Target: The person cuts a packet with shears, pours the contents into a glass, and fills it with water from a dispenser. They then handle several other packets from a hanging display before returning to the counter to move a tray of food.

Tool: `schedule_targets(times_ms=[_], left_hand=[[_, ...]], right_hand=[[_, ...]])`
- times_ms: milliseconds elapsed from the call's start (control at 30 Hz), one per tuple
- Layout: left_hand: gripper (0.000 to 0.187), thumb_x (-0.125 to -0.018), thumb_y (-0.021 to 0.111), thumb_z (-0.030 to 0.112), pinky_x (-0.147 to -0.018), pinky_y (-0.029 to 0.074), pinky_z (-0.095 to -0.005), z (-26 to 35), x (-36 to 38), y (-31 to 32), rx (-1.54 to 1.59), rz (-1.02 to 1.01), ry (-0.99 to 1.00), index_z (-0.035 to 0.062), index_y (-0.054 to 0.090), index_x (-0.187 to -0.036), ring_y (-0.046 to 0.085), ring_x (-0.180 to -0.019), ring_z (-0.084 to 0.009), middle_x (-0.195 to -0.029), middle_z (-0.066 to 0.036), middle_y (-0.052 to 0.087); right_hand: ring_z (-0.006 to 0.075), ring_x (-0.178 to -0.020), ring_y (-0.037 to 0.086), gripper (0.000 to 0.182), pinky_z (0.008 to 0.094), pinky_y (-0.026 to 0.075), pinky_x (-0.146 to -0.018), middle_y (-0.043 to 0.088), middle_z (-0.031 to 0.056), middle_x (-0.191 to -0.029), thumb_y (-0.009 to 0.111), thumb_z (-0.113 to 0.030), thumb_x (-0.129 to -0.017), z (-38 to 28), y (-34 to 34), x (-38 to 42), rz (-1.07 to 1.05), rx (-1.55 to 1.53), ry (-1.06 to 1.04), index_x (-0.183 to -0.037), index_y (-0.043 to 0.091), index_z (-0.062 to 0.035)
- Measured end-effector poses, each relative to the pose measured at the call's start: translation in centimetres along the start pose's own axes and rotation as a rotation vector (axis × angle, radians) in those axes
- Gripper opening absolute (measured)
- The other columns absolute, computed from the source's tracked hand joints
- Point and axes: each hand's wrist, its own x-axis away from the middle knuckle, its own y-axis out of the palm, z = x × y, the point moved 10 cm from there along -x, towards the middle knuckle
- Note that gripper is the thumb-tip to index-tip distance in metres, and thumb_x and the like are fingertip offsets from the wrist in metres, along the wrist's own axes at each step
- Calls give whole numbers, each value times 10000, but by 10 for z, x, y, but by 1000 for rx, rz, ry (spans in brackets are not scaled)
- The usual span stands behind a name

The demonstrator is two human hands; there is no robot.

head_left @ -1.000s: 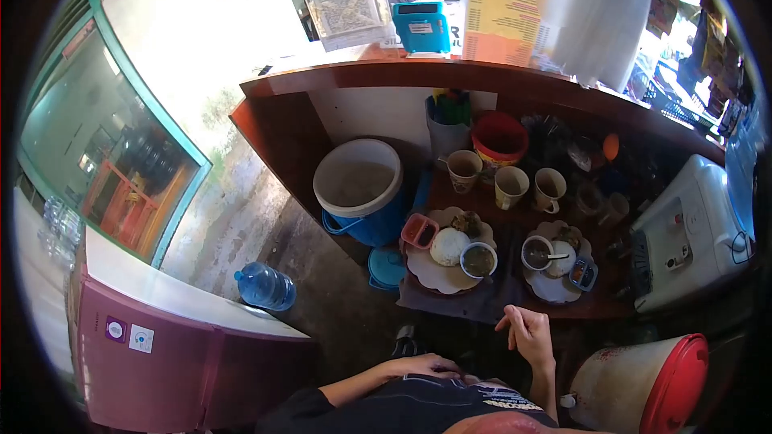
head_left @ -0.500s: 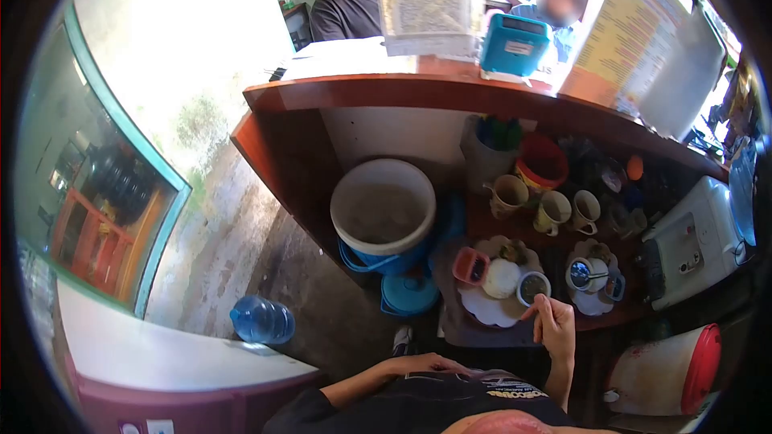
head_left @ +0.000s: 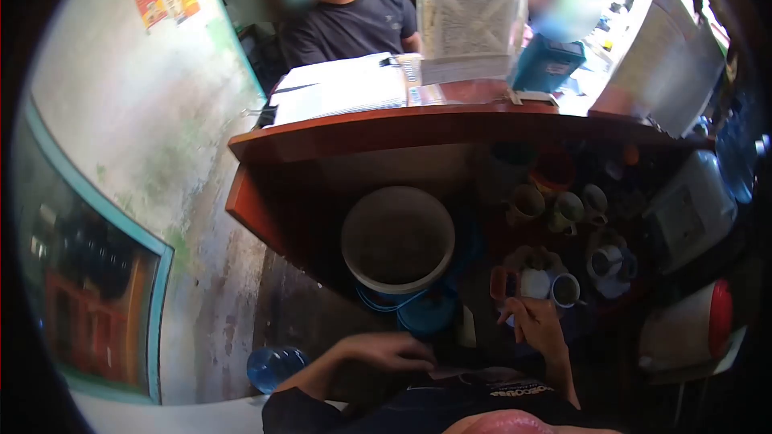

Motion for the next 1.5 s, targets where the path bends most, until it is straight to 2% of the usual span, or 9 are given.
schedule_targets(times_ms=[133, 233, 400, 533, 633, 800, 1000, 1233, 1500], left_hand=[[307, -892, 508, 202, -790, 466, -359, 83, 37, -71, -313, 81, 59, 6, 531, -1128, 575, -942, -307, -1050, -174, 581], [346, -901, 475, 267, -749, 476, -389, 135, 45, -102, -610, 54, 94, -12, 527, -1100, 574, -884, -332, -961, -188, 582], [308, -883, 489, 258, -715, 471, -414, 175, 32, -145, -947, -16, 0, 10, 512, -1064, 560, -864, -347, -906, -185, 564], [303, -880, 481, 263, -753, 453, -434, 150, 11, -160, -938, -219, -176, 11, 524, -1043, 550, -893, -357, -931, -188, 571], [356, -900, 456, 270, -845, 435, -413, 126, 3, -167, -951, -359, -358, 15, 496, -1145, 532, -987, -346, -1058, -190, 548], [349, -906, 447, 278, -845, 435, -424, 83, -12, -180, -971, -402, -354, 19, 493, -1136, 532, -984, -353, -1046, -193, 547], [339, -911, 438, 273, -844, 436, -435, 75, -6, -181, -960, -404, -361, 10, 491, -1119, 530, -984, -361, -1035, -196, 542], [346, -914, 430, 271, -839, 435, -433, 80, -2, -167, -900, -425, -328, 1, 482, -1123, 525, -989, -363, -1038, -199, 536], [322, -922, 410, 266, -824, 438, -432, 86, 1, -168, -914, -395, -286, -26, 538, -966, 538, -938, -362, -969, -197, 539]], right_hand=[[65, -349, 460, 282, 234, 327, -368, 491, 29, -413, 523, -166, -888, -17, 2, 0, -7, 100, 28, -697, 644, 4], [76, -350, 476, 292, 230, 336, -363, 492, 35, -408, 514, -158, -891, -20, 1, 3, 10, 125, 4, -691, 645, 11], [82, -361, 475, 276, 239, 337, -381, 492, 45, -419, 535, -186, -882, 2, 3, 13, 65, 121, 123, -711, 646, 0], [80, -366, 477, 282, 247, 347, -381, 496, 49, -422, 531, -187, -882, 22, 11, 21, 101, 86, 265, -712, 651, 3], [82, -371, 481, 288, 258, 356, -383, 510, 56, -433, 523, -190, -884, 26, 15, 19, 96, 88, 266, -717, 653, 6], [82, -377, 479, 261, 246, 340, -375, 503, 45, -435, 510, -135, -876, 27, 15, 10, 125, 117, 251, -708, 656, 3], [79, -391, 492, 261, 252, 358, -391, 517, 55, -447, 509, -148, -873, 30, 15, 1, 85, 159, 273, -723, 662, 1], [82, -439, 531, 228, 254, 397, -419, 569, 59, -508, 600, -213, -831, 25, 34, -13, -25, 177, 256, -757, 656, -5], [73, -495, 552, 178, 231, 411, -450, 589, 44, -537, 694, -184, -758, 37, 31, 5, 36, 89, 290, -734, 648, -14]])
